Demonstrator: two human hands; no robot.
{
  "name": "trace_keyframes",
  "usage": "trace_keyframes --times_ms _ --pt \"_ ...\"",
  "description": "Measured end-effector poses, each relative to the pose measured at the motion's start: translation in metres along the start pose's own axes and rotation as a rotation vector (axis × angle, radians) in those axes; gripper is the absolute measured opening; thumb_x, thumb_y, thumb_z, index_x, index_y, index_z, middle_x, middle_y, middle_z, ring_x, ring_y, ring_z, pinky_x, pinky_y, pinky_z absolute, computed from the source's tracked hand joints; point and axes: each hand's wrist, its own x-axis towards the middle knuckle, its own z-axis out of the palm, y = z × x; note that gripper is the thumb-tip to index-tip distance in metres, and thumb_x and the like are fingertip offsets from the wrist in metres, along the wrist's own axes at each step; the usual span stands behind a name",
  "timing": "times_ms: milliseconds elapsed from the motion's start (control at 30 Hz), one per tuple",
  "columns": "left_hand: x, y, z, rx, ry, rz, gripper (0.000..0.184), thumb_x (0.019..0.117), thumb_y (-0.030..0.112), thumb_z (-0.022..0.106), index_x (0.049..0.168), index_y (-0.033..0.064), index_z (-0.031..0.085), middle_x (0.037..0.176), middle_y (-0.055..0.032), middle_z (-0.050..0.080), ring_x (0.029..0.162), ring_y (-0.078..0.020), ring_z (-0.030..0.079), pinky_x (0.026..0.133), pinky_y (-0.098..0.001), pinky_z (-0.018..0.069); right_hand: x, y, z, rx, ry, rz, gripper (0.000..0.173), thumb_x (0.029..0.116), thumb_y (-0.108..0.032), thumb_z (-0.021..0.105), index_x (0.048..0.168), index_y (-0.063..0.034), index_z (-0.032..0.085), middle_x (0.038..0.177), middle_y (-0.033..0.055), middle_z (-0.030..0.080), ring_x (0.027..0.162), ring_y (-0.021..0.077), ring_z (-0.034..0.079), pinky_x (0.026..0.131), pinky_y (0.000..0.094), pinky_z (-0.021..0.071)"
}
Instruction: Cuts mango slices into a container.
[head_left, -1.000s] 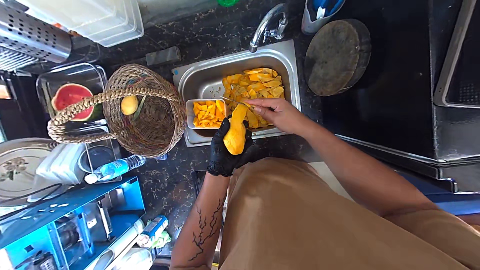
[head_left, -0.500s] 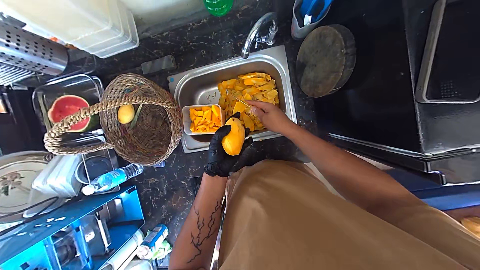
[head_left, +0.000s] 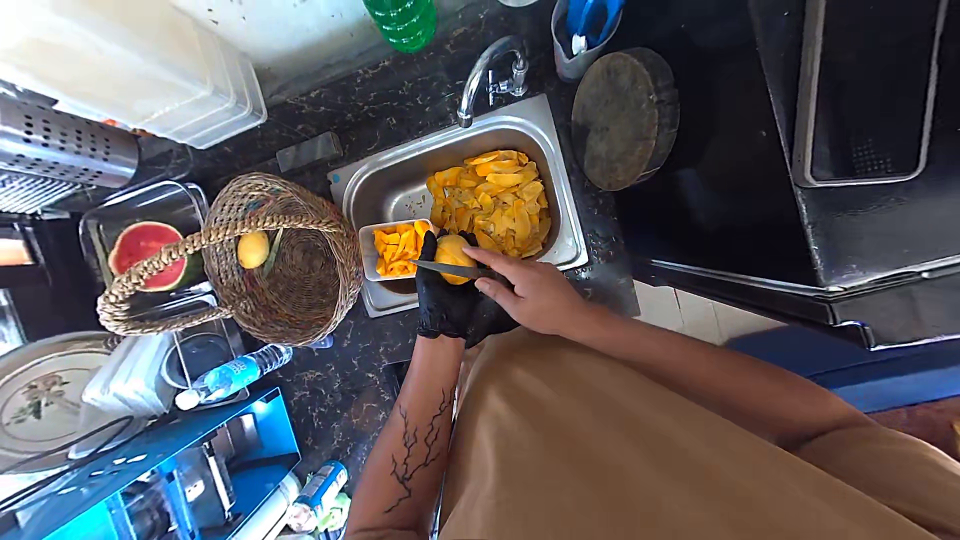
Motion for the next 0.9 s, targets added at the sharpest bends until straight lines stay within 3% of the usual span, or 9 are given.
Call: trace_keyframes --times_ms 200,400,533,600,800,900 --pt "-0.004 -0.001 0.0 -0.03 -0.041 0.022 0.034 0.1074 0.039 0.044 0.127 0.0122 0.054 0.112 -0.0113 0.066 0.101 -0.0225 0.069 0.086 -0.0379 0.0595 0.002 0.002 -0.005 -0.078 0.0 -0.096 0.047 0.1083 -0.045 0.046 0.155 -0.0401 0.045 0.109 0.0004 0.075 0.09 0.0197 0.072 0.074 0.0487 0.0588" --pt "-0.006 0.006 -0.008 0.063 -0.032 -0.011 0.041 0.1066 0.044 0.043 0.132 0.0152 0.056 0.109 -0.0107 0.066 0.094 -0.0222 0.068 0.079 -0.0381 0.06 0.012 0.009 -0.008 0.034 -0.062 -0.137 0.042 0.1094 -0.041 0.047 0.151 -0.0401 0.052 0.118 -0.0029 0.074 0.1 0.0146 0.072 0.087 0.0482 0.0589" --pt "-0.011 0.011 -0.014 0.114 -0.055 -0.016 0.041 0.1067 0.042 0.044 0.136 0.0155 0.057 0.114 -0.0118 0.066 0.099 -0.0238 0.068 0.082 -0.0424 0.0599 0.018 0.009 -0.016 0.154 -0.129 -0.104 0.037 0.1097 -0.036 0.048 0.145 -0.038 0.059 0.135 -0.0108 0.068 0.116 0.0076 0.068 0.1 0.0441 0.0562" --pt "-0.017 0.014 -0.015 0.163 -0.069 -0.023 0.043 0.1057 0.044 0.047 0.138 0.0163 0.057 0.118 -0.0115 0.067 0.102 -0.0239 0.068 0.085 -0.0436 0.0598 0.023 0.01 -0.017 0.193 -0.094 -0.066 0.038 0.1099 -0.037 0.047 0.145 -0.0359 0.059 0.136 -0.0084 0.067 0.116 0.0094 0.067 0.1 0.046 0.0554" --pt "-0.025 0.019 -0.018 0.196 -0.087 -0.099 0.046 0.1045 0.045 0.05 0.134 0.0107 0.057 0.114 -0.0165 0.067 0.092 -0.0268 0.07 0.073 -0.041 0.0622 0.054 0.021 -0.035 0.234 -0.034 -0.041 0.039 0.1099 -0.041 0.045 0.146 -0.0355 0.059 0.142 -0.0083 0.064 0.125 0.0083 0.062 0.107 0.0452 0.0515" --pt "-0.031 0.025 -0.034 0.204 -0.268 -0.171 0.046 0.0997 0.042 0.06 0.133 0.0101 0.058 0.115 -0.0161 0.067 0.096 -0.0267 0.07 0.079 -0.0408 0.0621 0.065 0.024 -0.045 0.256 -0.02 0.001 0.039 0.1098 -0.036 0.047 0.145 -0.0271 0.06 0.141 -0.0019 0.064 0.123 0.011 0.063 0.107 0.0417 0.0508"
